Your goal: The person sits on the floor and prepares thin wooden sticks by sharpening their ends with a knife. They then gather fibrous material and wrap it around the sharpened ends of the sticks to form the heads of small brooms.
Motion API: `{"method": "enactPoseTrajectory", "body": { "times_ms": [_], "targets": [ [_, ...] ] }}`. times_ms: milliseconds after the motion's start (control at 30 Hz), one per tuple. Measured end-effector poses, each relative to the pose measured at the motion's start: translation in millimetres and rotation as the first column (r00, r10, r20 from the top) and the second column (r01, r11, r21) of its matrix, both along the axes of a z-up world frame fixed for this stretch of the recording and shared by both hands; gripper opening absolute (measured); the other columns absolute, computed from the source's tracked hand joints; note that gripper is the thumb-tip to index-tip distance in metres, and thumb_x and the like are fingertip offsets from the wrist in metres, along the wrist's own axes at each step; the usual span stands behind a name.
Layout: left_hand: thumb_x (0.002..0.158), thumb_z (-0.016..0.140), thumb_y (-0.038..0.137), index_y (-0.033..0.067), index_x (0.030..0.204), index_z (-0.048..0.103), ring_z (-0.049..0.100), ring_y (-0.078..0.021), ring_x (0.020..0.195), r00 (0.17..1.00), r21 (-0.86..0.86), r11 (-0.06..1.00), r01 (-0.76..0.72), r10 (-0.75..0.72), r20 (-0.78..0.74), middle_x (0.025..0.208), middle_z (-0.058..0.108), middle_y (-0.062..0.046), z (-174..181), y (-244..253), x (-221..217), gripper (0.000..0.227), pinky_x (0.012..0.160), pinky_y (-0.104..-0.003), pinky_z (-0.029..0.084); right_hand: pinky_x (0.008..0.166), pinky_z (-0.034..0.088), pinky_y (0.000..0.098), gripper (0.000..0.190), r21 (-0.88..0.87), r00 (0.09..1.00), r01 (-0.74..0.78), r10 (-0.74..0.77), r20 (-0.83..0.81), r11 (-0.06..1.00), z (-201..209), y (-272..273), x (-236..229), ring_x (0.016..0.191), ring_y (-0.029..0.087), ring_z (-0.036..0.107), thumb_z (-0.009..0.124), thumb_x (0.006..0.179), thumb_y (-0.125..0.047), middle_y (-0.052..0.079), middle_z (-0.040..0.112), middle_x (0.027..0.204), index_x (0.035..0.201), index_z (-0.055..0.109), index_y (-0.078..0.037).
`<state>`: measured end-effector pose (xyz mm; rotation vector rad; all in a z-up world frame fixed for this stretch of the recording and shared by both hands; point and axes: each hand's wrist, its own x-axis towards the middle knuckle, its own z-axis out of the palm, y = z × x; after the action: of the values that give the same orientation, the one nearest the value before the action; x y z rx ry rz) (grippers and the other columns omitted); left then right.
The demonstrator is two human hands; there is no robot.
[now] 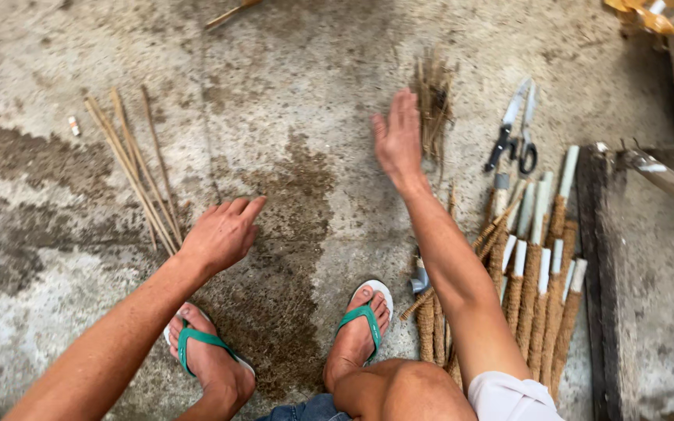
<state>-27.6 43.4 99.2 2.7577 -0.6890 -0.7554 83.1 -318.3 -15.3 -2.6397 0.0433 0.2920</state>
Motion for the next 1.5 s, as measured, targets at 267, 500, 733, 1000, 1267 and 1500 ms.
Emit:
{"method": "enactPoseTrajectory", "body": {
  "times_ms": [267,500,733,1000,1267,1500],
  "targets": [
    [0.094,0.062,0.021,0.0048,0.144,0.047,0.061,-0.0389,0.116,0.973,-0.143,0.963,-0.229,0.228,-0.023,0.127,0.063,-0.022,-50,-28,-23,0.055,0.100,-0.050,0.049,0.128,0.002,0.0450,0.074,-0.156,0.901,-0.430,0.411,-0.141,0.889,-15,26,-64,0.159,0.029,0.004,0.021,0.109,-0.055,0.015,0.004,0.171,0.163,0.006,-0.006],
    [0.101,0.053,0.020,0.0089,0.149,0.048,0.065,-0.0318,0.118,0.841,-0.153,0.852,-0.501,0.437,-0.318,0.136,0.062,-0.017,-46,-67,-17,0.050,0.101,-0.046,0.054,0.115,0.051,0.0415,0.033,0.432,0.940,0.053,-0.191,0.284,0.901,4,11,-93,0.132,0.026,0.059,0.054,0.108,-0.027,0.018,0.065,0.136,0.134,0.064,-0.008],
    [0.111,0.031,0.055,-0.0039,0.150,0.051,0.057,-0.0337,0.142,0.165,-0.160,0.047,-0.986,0.155,-0.974,0.155,0.053,-0.028,-75,-139,-42,0.073,0.118,-0.045,0.047,0.122,0.041,0.0421,0.040,0.837,0.969,0.073,-0.238,0.069,0.542,83,100,-181,0.142,0.024,0.047,0.050,0.113,-0.028,0.018,0.052,0.148,0.148,0.051,-0.010],
    [0.095,0.015,0.073,0.0094,0.162,0.024,0.039,-0.0338,0.149,0.257,-0.247,-0.111,-0.962,-0.080,-0.963,0.167,0.031,-0.018,9,-166,-17,0.093,0.120,-0.053,0.037,0.138,0.004,0.0516,0.072,0.353,0.761,-0.414,0.107,0.640,0.839,60,95,-160,0.166,0.019,0.012,0.013,0.111,-0.066,-0.001,0.015,0.176,0.167,0.019,-0.022],
    [0.100,0.053,0.035,0.0045,0.150,0.042,0.068,-0.0305,0.118,0.536,-0.470,0.261,-0.843,0.348,-0.769,0.136,0.063,-0.019,-13,-120,4,0.059,0.100,-0.045,0.057,0.094,0.054,0.0373,0.027,0.445,0.874,0.023,-0.235,0.425,0.895,22,27,-142,0.108,0.021,0.070,0.061,0.107,-0.019,0.011,0.074,0.121,0.132,0.067,-0.011],
    [0.097,0.070,0.023,0.0030,0.142,0.053,0.047,-0.0395,0.134,0.466,-0.221,0.474,-0.852,0.880,0.089,0.143,0.051,-0.024,-116,34,-5,0.052,0.113,-0.054,0.041,0.046,0.044,0.0330,0.042,0.464,0.856,0.252,-0.420,0.303,0.849,40,28,-198,0.044,0.020,0.058,0.077,0.093,-0.030,0.011,0.059,0.054,0.065,0.064,-0.003]
  ]
}}
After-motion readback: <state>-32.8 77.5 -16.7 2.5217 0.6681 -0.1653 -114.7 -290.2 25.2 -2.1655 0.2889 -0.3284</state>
